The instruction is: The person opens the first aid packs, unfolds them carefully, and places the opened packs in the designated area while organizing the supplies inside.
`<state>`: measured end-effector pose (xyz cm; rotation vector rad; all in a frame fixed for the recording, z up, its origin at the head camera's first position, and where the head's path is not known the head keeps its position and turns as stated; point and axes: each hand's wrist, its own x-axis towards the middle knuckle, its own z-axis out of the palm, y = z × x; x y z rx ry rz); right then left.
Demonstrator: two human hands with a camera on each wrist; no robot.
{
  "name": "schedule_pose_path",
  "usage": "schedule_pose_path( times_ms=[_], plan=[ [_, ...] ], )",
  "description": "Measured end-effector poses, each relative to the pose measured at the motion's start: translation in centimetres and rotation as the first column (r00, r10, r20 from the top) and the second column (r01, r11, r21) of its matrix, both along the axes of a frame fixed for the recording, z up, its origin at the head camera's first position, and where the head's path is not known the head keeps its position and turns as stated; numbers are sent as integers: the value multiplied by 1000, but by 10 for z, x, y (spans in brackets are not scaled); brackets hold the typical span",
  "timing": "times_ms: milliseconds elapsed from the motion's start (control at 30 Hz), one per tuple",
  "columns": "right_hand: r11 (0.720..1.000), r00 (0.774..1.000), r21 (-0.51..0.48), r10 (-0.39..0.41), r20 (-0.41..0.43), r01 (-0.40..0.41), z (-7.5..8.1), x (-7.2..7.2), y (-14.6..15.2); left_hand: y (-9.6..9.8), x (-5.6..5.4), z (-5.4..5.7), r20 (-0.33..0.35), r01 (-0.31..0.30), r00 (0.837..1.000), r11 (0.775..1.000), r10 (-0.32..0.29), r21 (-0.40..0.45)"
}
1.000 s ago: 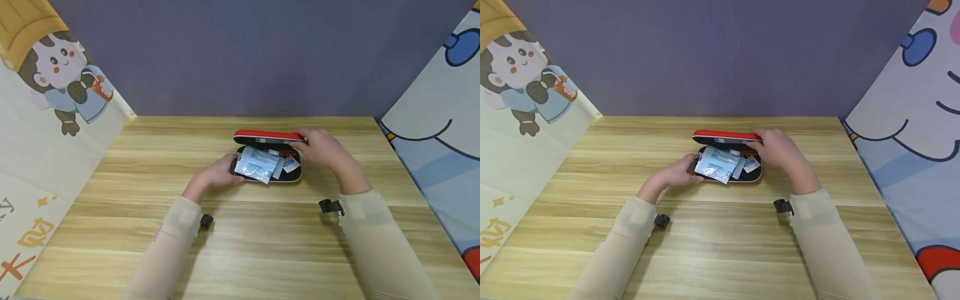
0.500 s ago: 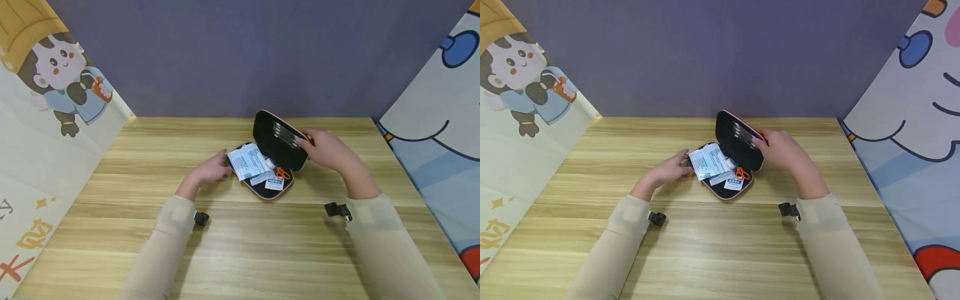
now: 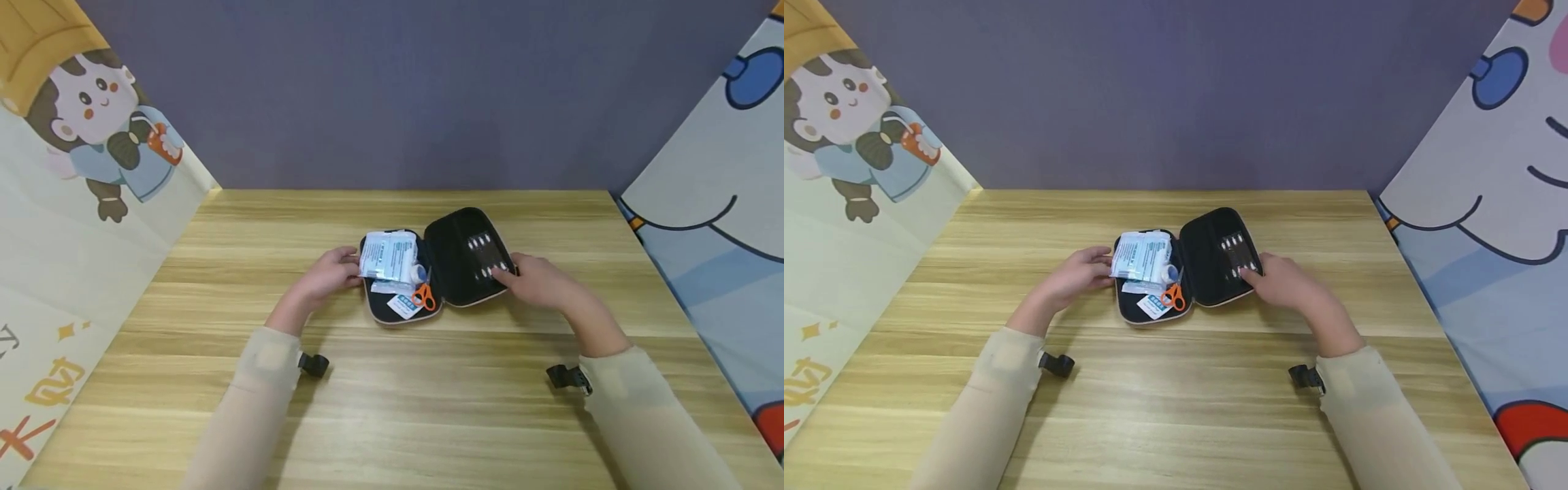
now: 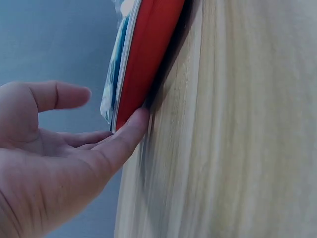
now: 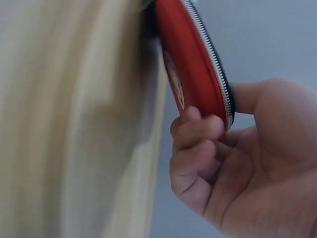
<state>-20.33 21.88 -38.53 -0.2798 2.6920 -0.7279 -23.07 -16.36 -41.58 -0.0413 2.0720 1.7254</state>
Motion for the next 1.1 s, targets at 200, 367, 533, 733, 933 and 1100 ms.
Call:
schedule_pose_path(
  times_ms=[200,367,533,733,933,1100],
  plan=[
    [998,999,56,41,-23,-40,-18,5,-1,-7,6,0,-52,-33,998,998,30,-52],
    [995,997,65,73,-7,-73,-21,11,-4,-12,13,3,-81,-37,996,989,25,-144],
    [994,994,47,101,-30,-100,-23,17,-8,-13,23,4,-100,95,986,941,-134,-324],
    [995,994,33,99,-34,-98,-24,22,-12,-8,31,1,-168,199,944,897,-283,-395],
    [994,996,68,88,-15,-87,-25,21,-10,-8,35,-3,-204,238,918,882,-341,-406],
    [987,993,145,87,-77,-76,-20,14,-11,-10,39,-4,-197,215,920,857,-338,-469]
  ],
)
